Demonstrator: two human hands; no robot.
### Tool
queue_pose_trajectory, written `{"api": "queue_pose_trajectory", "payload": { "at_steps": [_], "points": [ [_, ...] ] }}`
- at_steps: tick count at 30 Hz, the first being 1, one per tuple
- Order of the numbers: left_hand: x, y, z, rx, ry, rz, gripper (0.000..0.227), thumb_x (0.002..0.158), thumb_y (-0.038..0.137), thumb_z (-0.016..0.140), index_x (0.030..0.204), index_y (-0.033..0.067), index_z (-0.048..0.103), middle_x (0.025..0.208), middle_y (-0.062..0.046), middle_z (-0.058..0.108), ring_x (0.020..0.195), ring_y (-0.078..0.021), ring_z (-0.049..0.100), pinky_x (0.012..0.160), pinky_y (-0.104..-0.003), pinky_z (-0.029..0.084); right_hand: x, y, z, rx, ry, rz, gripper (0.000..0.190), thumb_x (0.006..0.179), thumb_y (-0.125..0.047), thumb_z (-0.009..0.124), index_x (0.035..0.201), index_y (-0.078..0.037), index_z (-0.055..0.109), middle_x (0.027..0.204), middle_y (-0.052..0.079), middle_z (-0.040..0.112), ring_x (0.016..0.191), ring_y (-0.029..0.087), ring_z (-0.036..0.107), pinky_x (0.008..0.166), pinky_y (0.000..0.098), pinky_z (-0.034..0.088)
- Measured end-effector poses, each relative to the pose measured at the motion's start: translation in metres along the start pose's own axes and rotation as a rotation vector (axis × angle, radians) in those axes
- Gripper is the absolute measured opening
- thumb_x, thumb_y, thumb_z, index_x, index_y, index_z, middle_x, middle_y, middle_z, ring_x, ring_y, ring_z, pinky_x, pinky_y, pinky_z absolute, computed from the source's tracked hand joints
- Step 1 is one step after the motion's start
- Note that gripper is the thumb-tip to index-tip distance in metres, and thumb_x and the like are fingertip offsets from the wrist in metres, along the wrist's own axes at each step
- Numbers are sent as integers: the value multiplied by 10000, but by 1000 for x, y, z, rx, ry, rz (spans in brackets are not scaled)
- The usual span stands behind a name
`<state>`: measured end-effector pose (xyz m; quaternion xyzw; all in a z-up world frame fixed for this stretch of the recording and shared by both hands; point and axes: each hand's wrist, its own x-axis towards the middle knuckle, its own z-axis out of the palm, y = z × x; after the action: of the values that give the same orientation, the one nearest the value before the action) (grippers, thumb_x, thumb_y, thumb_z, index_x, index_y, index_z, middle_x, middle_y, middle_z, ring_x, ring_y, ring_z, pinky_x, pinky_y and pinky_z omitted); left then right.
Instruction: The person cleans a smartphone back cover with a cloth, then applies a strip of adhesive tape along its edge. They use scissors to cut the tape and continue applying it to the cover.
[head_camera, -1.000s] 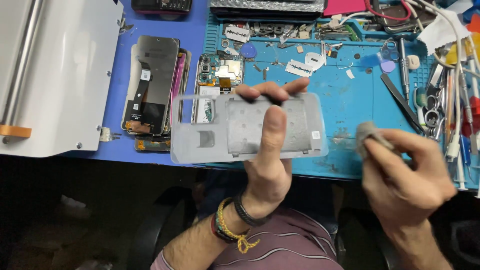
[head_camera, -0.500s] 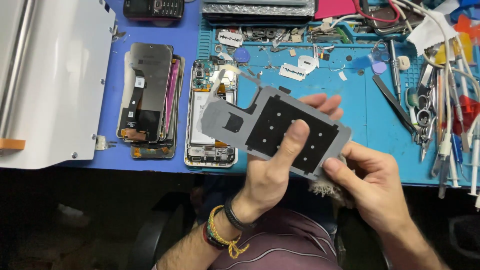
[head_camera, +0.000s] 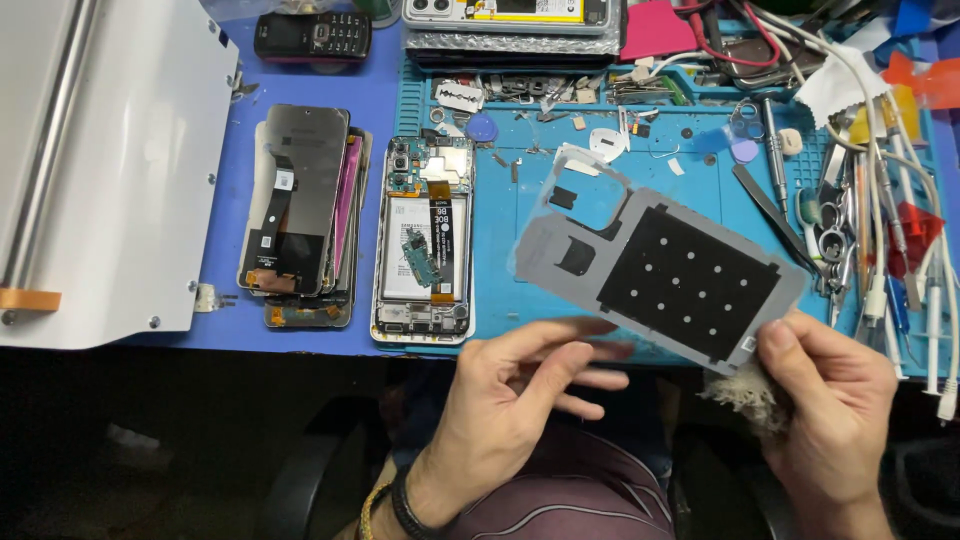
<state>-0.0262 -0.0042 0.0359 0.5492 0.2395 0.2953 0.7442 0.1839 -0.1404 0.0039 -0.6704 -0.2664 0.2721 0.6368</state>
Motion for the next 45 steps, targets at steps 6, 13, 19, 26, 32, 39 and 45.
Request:
{"api": "queue_pose_trajectory", "payload": {
  "at_steps": [6,13,19,26,32,39,45],
  "points": [
    [0,1,8,-64,15,-67,215,950,127,697,1046,-63,728,912,-129,770,786,-158,734,658,-253,637,-7,-5,16,-76,-181,-31,203,1011,-34,580,866,68,678,854,53,589,679,94,414,613,217,310],
    [-1,5,4,-41,110,-167,229,909,105,740,801,-97,751,674,-129,747,505,-151,664,499,-223,569,-2,-15,9,-137,-170,29,263,1053,-43,513,884,101,653,955,99,614,765,136,463,693,240,361],
    [-5,4,9,-47,74,-130,221,924,76,728,783,-94,736,646,-112,725,493,-133,645,491,-214,554,5,-21,1,-153,-120,-3,225,1065,-98,557,1020,101,652,989,143,637,805,174,549,763,260,454],
    [-7,-15,14,49,68,-89,134,876,72,782,834,-51,749,688,-87,741,554,-106,659,525,-201,548,9,-21,1,-177,-117,-52,85,1021,-5,611,1036,62,661,990,86,615,802,125,526,767,202,422],
    [-9,-10,-4,-63,164,-9,291,1002,123,585,1156,-94,703,1077,-220,784,914,-275,801,756,-285,676,-3,1,-33,-690,11,-750,171,1059,273,729,1170,202,619,1258,349,623,991,355,582,895,418,486],
    [7,-19,8,-487,-320,47,899,893,141,727,1593,50,170,1701,-203,241,1553,-327,320,1348,-515,264,3,-19,-53,-1094,-616,-1302,178,849,-67,769,1024,-99,779,1259,199,635,1032,344,680,854,490,637],
    [24,1,15,-209,-245,119,912,926,6,634,1659,70,95,1666,-153,362,1508,-248,432,1319,-410,386,-1,-5,-37,-895,-337,-1208,197,892,159,855,1013,50,745,1224,242,677,954,381,716,832,496,628]
  ]
}}
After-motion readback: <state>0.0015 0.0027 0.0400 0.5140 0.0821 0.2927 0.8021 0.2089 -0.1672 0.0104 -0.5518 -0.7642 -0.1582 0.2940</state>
